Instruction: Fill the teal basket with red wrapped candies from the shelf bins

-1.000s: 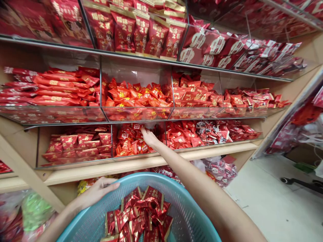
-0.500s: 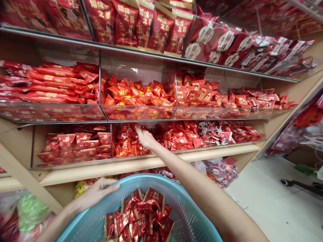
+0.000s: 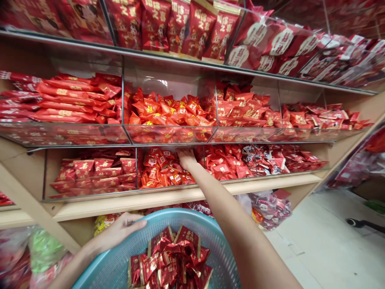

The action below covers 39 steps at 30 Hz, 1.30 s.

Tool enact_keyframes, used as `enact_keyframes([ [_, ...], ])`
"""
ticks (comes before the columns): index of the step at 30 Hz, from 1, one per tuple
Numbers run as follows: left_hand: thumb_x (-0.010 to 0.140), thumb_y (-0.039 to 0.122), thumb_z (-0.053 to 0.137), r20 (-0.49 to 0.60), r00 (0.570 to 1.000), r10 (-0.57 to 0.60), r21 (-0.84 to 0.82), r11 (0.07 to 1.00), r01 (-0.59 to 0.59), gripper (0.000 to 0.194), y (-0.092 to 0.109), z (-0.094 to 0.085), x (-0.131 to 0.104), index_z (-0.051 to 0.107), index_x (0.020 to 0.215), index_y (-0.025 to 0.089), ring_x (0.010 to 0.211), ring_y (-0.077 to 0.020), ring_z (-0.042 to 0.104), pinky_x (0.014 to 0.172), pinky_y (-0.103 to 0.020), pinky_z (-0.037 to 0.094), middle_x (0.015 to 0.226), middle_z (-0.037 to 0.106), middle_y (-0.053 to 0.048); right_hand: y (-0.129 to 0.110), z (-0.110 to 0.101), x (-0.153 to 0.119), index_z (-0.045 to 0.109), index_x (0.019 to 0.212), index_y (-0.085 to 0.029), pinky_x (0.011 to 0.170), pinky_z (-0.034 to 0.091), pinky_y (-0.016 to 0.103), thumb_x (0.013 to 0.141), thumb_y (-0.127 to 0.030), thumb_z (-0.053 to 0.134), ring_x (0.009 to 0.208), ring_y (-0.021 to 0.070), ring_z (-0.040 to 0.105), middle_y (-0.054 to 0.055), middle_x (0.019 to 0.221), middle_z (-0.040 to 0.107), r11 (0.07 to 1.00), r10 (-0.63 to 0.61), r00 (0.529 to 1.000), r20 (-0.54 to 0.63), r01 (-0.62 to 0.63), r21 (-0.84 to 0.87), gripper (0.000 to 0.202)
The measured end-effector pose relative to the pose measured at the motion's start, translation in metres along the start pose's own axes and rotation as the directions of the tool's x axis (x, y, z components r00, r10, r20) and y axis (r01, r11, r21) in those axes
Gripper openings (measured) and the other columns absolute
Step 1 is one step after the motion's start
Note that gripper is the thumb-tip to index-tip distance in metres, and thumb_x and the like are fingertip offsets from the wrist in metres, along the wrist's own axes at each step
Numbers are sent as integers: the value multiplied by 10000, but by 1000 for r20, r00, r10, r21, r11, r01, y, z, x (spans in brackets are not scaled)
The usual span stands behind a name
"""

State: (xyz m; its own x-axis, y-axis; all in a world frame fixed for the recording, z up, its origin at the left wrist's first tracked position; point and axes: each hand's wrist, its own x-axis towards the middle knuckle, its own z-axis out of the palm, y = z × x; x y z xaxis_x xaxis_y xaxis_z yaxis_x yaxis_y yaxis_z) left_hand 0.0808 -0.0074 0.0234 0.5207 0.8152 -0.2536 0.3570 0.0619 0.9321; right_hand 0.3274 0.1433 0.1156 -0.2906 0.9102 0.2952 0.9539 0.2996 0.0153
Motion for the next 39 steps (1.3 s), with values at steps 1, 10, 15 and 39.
enact_keyframes([
  [1,710,581,510,1,1000,4,-4,1000,-4,481,-1,0,0,667,805,136,675,-178,555,583,-229,417,789,666,-38,-1,1,1,432,1239,-125,900,294,371,817,-126,416,1105,262,426,147,1215,495,1000,9,1000,-9,-9,-7,422],
  [10,746,528,507,11,999,33,-29,999,-33,441,-3,-1,0,659,801,117,644,-155,552,594,-226,417,773,663,-39,1,-16,-12,545,1073,-164,782,362,303,878,-170,317,964,230,521,112,1044,588,998,58,994,-98,-60,-22,300],
  [15,745,525,511,12,999,37,-33,999,-37,447,-2,0,-1,660,831,113,642,-153,548,596,-225,414,777,663,-44,0,-34,-36,507,1125,-173,733,382,311,893,-210,280,904,243,548,121,1006,584,990,138,969,-203,-132,44,327],
  [39,769,459,519,35,999,40,-58,998,-38,370,2,1,-4,647,861,125,674,-153,552,630,-234,425,806,659,-37,-65,22,-177,499,683,-151,484,307,196,675,-311,621,515,58,368,-39,610,467,80,135,972,193,-205,976,201],
])
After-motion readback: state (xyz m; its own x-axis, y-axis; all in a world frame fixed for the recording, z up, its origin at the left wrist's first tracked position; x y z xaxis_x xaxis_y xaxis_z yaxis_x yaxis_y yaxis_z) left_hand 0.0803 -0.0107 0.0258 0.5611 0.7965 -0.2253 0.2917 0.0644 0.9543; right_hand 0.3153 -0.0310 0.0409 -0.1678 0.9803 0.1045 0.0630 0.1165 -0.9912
